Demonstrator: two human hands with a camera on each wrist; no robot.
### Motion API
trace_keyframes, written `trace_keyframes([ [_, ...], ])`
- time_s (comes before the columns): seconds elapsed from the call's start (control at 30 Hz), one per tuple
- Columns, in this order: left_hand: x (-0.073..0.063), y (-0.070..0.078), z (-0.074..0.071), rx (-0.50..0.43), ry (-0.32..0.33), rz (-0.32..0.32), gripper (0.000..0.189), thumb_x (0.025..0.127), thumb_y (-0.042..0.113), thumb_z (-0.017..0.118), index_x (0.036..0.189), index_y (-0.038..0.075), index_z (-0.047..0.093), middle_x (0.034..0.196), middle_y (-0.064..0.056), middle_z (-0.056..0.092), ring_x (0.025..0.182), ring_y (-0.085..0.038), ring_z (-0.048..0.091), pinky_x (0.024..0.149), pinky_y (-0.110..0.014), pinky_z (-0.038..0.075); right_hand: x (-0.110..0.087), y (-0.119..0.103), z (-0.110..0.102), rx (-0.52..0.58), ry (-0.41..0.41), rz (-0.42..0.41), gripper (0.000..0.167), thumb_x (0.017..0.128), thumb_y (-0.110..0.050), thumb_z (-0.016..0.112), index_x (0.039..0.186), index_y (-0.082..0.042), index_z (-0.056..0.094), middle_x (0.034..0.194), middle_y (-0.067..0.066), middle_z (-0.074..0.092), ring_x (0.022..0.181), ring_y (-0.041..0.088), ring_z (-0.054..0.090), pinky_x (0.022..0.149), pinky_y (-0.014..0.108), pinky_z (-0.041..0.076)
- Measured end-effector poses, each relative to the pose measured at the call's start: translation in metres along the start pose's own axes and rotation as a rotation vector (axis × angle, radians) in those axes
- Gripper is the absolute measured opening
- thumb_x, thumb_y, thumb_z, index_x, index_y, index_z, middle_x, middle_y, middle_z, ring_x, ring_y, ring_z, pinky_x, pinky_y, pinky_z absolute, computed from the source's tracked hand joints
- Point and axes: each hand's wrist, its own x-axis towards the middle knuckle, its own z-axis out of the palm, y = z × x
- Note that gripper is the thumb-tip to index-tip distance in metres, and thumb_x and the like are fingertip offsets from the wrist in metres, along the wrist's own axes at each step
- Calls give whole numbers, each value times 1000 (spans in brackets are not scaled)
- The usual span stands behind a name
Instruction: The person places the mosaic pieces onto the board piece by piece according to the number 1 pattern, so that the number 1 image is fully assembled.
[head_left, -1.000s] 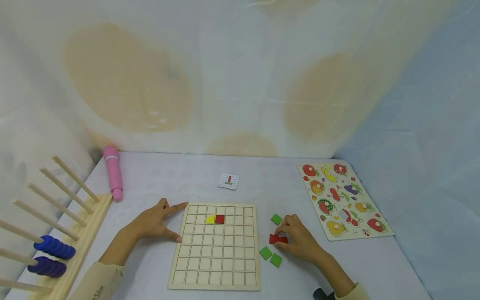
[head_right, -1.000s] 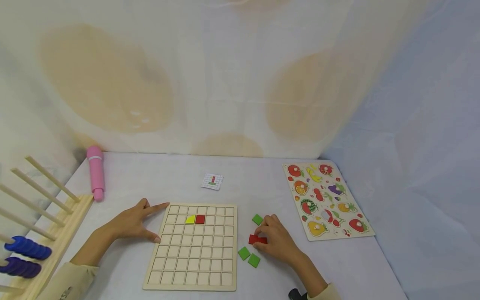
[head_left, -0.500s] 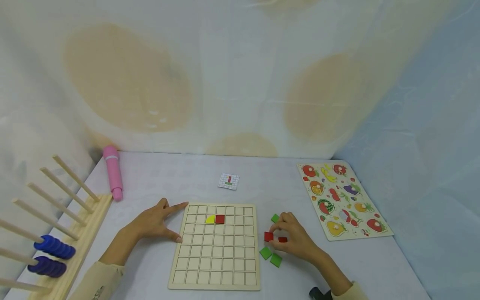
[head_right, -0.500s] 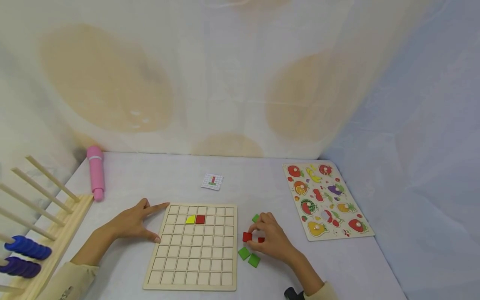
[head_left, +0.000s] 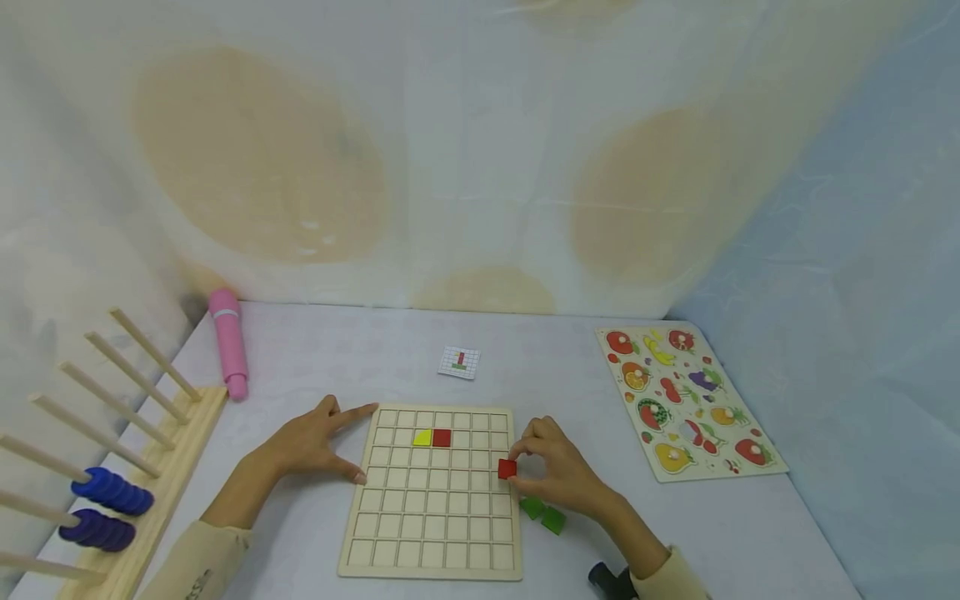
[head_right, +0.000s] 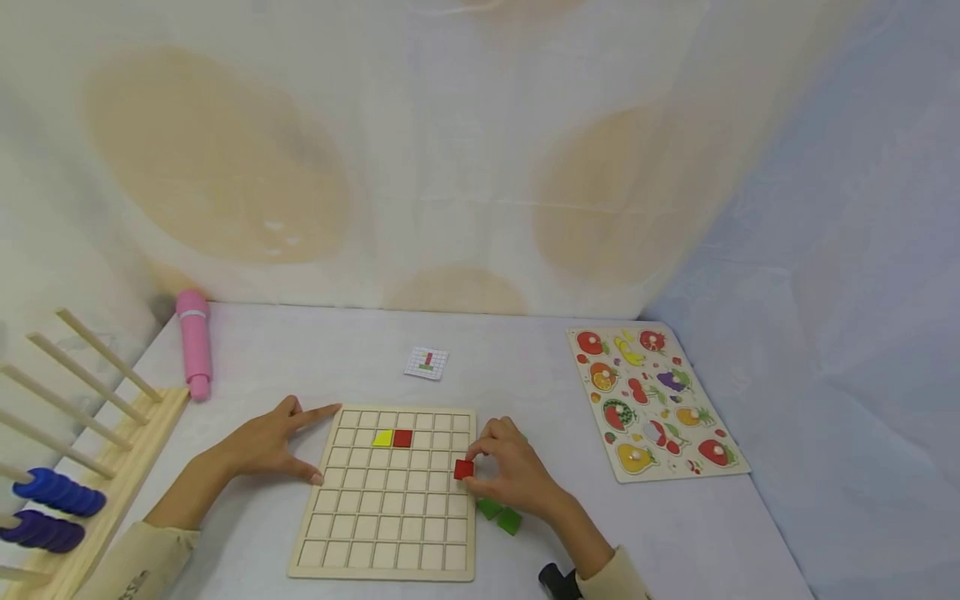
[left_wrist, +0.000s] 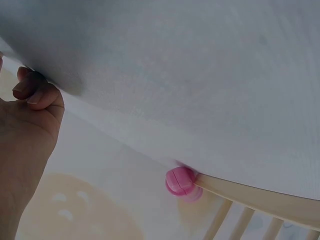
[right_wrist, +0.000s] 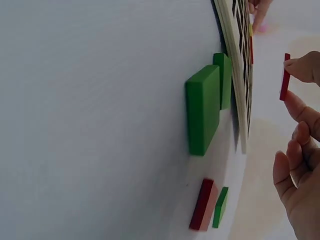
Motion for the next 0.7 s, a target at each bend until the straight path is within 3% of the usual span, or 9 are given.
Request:
trace_keyframes([
  [0.7, 2, -5, 3, 16, 0, -6, 111, 55, 76, 80, 151, 36, 42, 98, -3, 36, 69, -14, 41, 61, -27, 34, 33, -21, 26, -7, -74, -23, 18, 76, -18, 83, 91, -15, 73, 90, 4, 52, 90, 7, 37, 75, 22, 38],
])
